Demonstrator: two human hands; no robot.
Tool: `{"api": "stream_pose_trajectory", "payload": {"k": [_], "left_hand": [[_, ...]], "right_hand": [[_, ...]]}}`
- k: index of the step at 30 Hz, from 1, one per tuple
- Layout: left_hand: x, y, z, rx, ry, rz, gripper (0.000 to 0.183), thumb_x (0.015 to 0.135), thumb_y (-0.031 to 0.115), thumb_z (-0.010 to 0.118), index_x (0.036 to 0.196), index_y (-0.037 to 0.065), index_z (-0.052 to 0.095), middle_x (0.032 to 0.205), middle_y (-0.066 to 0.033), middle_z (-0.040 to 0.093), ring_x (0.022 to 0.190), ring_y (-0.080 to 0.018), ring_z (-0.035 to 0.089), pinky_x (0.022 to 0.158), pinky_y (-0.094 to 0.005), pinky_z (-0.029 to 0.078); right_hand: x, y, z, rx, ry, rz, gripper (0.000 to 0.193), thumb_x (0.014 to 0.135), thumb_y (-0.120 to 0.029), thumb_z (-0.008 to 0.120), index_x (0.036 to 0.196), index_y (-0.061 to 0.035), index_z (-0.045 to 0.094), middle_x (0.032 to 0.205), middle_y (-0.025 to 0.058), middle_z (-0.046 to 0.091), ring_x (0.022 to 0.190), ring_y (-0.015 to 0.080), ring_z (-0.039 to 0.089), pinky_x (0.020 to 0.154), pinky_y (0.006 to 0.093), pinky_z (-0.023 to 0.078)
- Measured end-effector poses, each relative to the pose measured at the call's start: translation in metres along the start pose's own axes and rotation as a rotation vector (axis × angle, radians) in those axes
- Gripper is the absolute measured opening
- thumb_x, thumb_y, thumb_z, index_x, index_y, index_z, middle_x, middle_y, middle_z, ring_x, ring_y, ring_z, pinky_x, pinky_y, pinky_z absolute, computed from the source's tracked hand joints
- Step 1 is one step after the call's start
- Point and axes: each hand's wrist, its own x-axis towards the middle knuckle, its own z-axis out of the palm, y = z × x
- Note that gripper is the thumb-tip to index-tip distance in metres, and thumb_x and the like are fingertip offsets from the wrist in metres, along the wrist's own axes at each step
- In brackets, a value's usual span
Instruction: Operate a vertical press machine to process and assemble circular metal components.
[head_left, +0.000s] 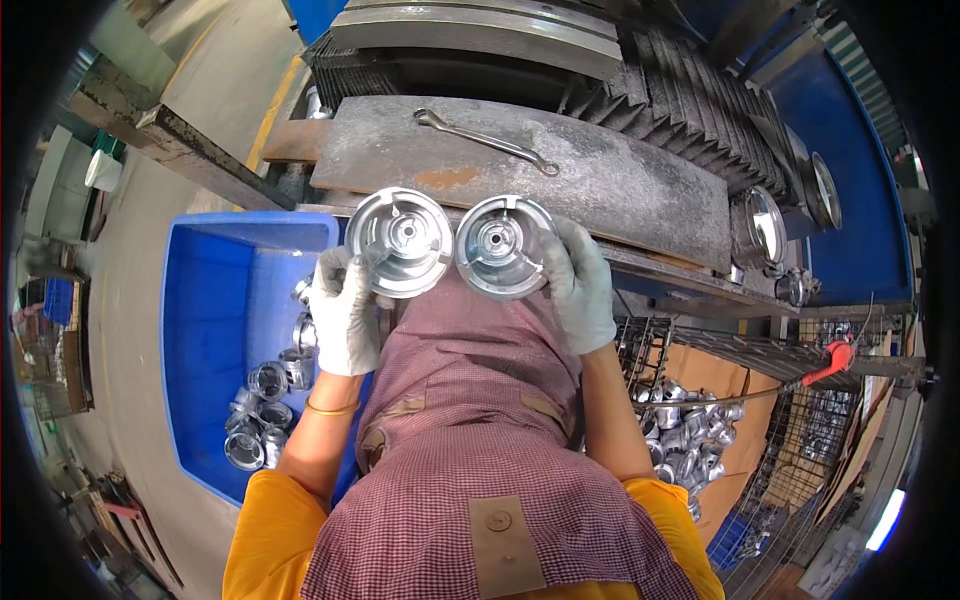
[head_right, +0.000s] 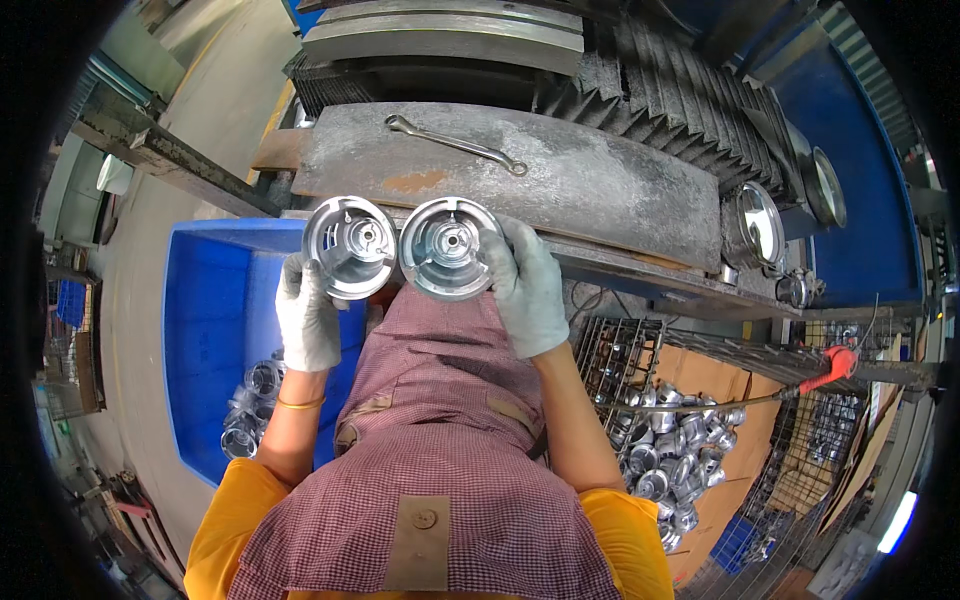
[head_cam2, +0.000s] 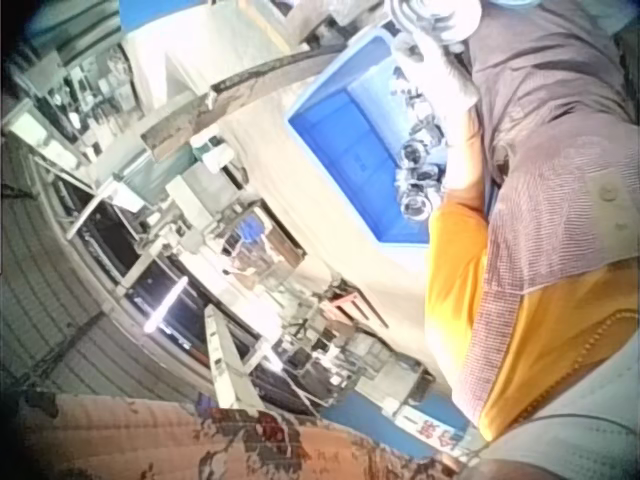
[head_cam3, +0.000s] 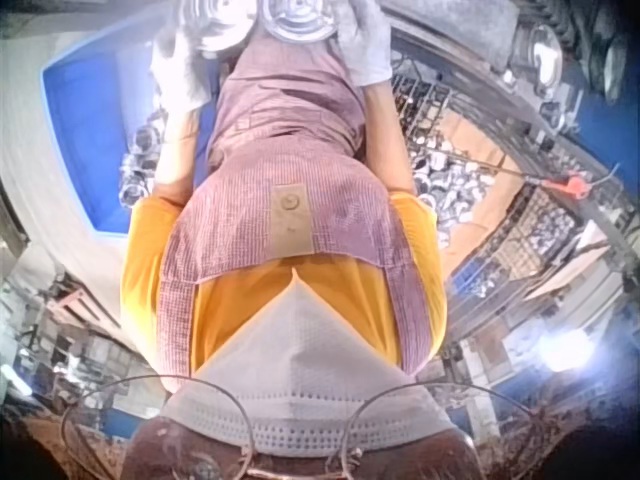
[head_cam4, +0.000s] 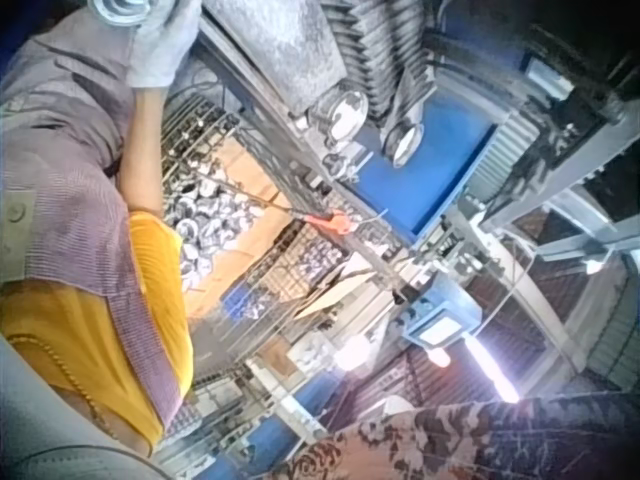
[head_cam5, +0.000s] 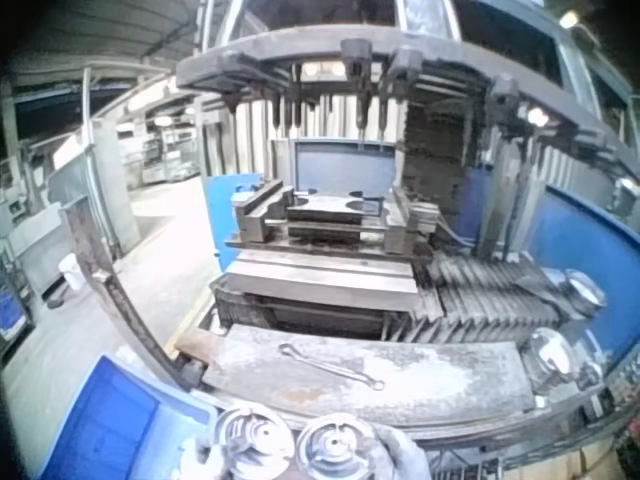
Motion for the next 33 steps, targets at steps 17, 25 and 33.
{"api": "stream_pose_trajectory", "payload": {"k": [17,25,33], "left_hand": [[0.003,-0.008,0.01,0.048,0.082,-0.011,0.013,0.09,0.019,0.059,0.091,0.008,0.051,0.07,-0.0008,0.055,0.052,-0.0059,0.047,0.045,-0.0184,0.039],[0.011,-0.014,0.014,-0.001,0.015,-0.105,0.013,0.089,0.019,0.06,0.089,0.009,0.052,0.074,-0.0006,0.056,0.057,-0.0057,0.049,0.047,-0.0188,0.04],[0.043,-0.024,0.011,-0.077,-0.074,-0.048,0.022,0.09,0.021,0.057,0.105,0.004,0.058,0.098,-0.0073,0.063,0.09,-0.0154,0.059,0.08,-0.029,0.046]], "right_hand": [[0.002,-0.001,-0.007,0.039,0.002,0.042,0.03,0.091,-0.022,0.053,0.108,0.002,0.056,0.092,0.0188,0.062,0.084,0.0276,0.062,0.075,0.0334,0.047],[0.003,0.014,-0.006,0.058,0.04,0.147,0.029,0.092,-0.021,0.054,0.107,0.0029,0.057,0.092,0.0177,0.064,0.082,0.0204,0.063,0.073,0.0298,0.048],[0.0,0.021,-0.037,0.29,0.125,0.413,0.035,0.091,-0.025,0.055,0.112,0.0034,0.055,0.096,0.0142,0.064,0.088,0.0191,0.059,0.08,0.0304,0.047]]}}
